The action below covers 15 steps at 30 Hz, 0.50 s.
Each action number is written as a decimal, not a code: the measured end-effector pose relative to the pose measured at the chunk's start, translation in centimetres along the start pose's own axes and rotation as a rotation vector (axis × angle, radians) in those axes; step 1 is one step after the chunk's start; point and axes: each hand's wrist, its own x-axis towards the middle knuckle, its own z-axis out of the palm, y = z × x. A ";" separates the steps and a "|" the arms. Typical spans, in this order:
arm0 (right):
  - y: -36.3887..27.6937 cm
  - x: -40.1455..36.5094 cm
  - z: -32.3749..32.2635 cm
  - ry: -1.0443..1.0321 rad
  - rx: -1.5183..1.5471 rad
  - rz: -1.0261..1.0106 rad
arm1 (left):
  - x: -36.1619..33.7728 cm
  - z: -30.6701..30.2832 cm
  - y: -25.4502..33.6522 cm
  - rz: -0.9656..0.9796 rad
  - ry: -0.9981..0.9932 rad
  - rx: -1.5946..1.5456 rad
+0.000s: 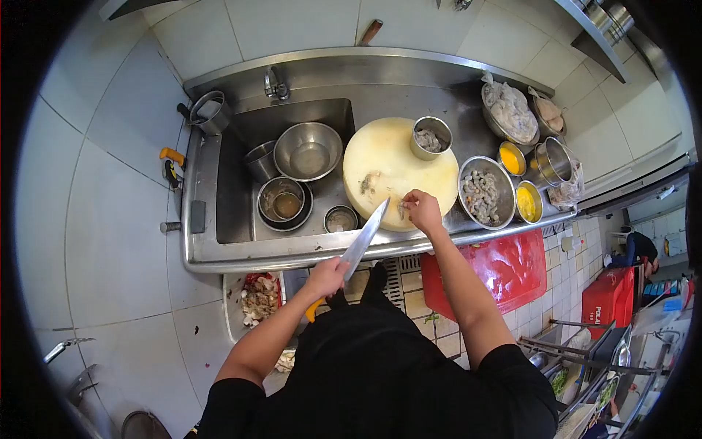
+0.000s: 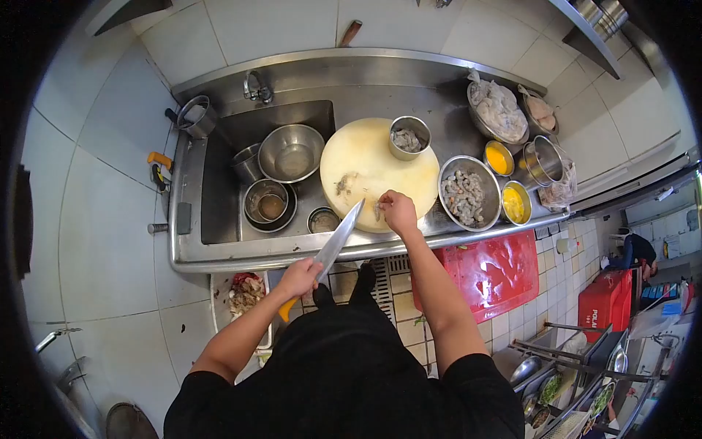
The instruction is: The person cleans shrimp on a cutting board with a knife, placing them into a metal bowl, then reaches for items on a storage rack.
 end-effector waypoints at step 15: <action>1.1 1.4 -0.2 0.069 -0.128 -0.405 | 3.5 -0.9 4.8 0.103 0.186 0.497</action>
